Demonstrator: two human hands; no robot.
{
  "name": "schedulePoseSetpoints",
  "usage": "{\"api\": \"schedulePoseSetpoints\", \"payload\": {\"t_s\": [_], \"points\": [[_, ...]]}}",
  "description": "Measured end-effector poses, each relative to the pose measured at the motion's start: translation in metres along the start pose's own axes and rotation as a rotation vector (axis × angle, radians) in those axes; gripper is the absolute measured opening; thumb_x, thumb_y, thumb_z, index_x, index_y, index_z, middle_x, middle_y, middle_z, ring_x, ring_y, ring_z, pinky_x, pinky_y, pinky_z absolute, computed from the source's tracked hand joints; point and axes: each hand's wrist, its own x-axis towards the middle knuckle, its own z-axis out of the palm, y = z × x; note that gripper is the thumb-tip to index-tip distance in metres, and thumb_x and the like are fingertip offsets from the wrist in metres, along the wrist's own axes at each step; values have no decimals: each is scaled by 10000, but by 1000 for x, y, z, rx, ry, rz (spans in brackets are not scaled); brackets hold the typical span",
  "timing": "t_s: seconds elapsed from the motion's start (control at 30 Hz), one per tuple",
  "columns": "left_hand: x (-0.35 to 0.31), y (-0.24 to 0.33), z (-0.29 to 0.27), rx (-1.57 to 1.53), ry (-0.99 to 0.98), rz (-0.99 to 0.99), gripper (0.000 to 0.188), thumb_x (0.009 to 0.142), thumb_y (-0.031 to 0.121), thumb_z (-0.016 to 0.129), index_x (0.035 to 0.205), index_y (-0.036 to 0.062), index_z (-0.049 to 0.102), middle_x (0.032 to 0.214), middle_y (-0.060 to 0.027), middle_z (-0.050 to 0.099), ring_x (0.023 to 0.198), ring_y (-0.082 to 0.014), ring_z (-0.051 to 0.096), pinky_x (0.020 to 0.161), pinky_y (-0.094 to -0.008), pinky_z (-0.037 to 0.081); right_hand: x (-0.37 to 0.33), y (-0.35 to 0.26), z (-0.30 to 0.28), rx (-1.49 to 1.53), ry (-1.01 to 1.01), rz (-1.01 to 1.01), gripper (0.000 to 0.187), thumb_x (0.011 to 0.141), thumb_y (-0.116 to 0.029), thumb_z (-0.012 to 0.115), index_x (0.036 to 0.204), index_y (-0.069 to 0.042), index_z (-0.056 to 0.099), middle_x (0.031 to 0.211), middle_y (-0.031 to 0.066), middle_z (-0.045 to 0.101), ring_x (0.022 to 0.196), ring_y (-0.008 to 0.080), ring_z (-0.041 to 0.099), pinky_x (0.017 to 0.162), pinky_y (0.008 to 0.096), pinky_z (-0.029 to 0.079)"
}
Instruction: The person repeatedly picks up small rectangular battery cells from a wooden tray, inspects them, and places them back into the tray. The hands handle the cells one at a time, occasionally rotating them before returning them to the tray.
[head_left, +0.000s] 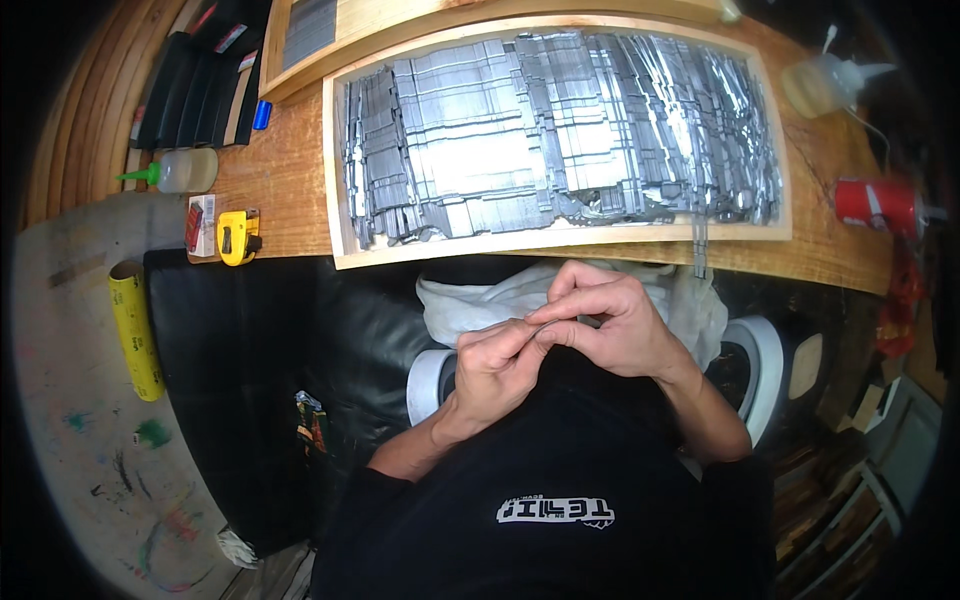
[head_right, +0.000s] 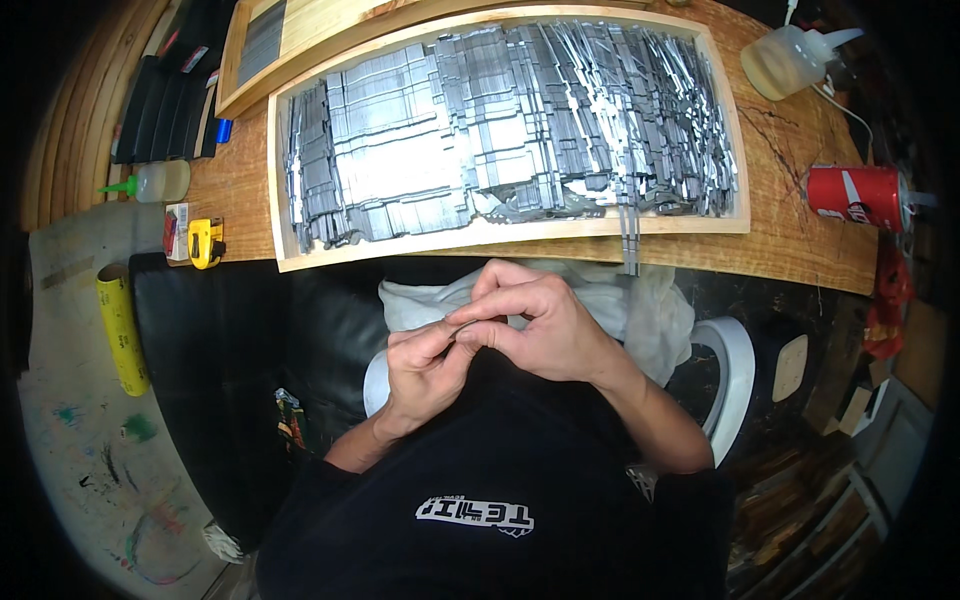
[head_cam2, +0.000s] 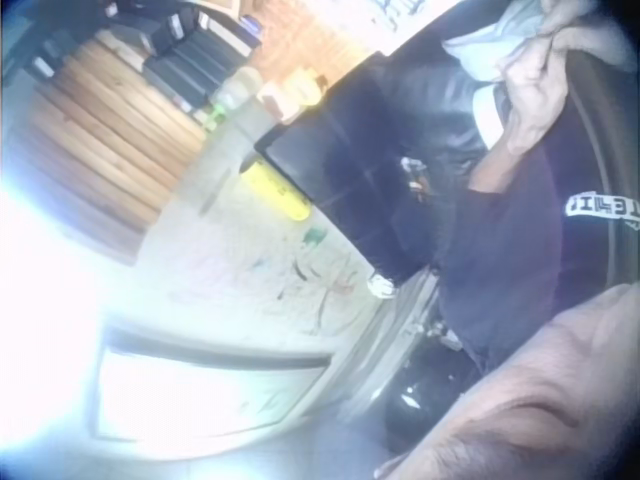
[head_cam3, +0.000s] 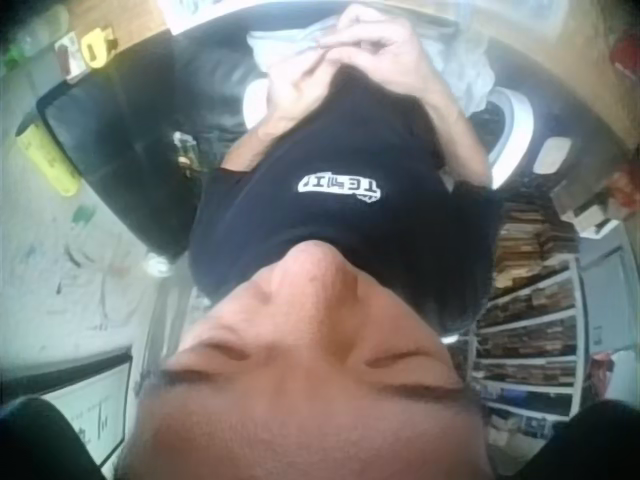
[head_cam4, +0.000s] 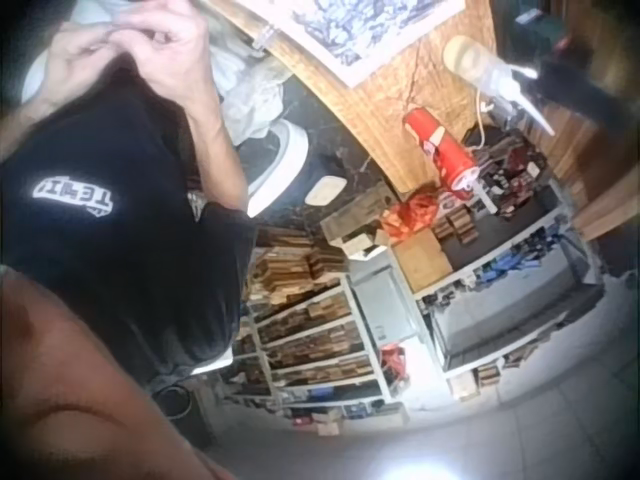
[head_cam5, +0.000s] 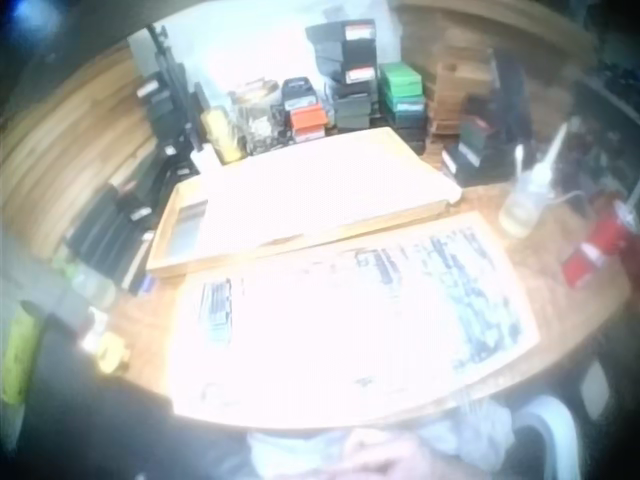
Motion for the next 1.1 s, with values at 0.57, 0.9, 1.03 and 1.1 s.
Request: {"api": "schedulePoseSetpoints", "payload": {"t_s": [0.57, 0.9, 1.03, 1.1], "points": [[3, -3, 4, -14, 1, 76, 107, 937, -6, 755, 1024, -68, 756, 797, -141, 757, 679, -166, 729, 629, -266, 541, 6, -1, -6, 1, -37, 46, 159, 803, -24, 854, 959, -35, 826, 849, 30, 679, 771, 108, 623, 661, 257, 493], [3, 1, 2, 13, -84, 2, 108, 953, 2, 749, 1039, -62, 764, 785, -96, 757, 679, -108, 694, 625, -242, 521, -1, -1, -2, -47, 71, 23, 165, 850, -103, 862, 981, -20, 805, 845, 43, 677, 722, 121, 614, 653, 257, 496], [8, 3, 0, -323, -17, -253, 120, 980, 45, 746, 1035, -60, 767, 954, -95, 796, 888, -119, 739, 794, -252, 587, -16, -3, -4, -274, 149, 30, 356, 903, -146, 836, 1153, 24, 648, 907, 96, 699, 828, 188, 706, 706, 302, 548], [16, 3, -2, -529, 17, -265, 137, 983, 67, 751, 1033, -61, 753, 954, -128, 796, 861, -114, 715, 730, -245, 559, -34, -3, -2, -213, 151, 194, 389, 898, -117, 835, 1149, 20, 573, 929, 114, 711, 888, 205, 742, 723, 316, 563]]}}
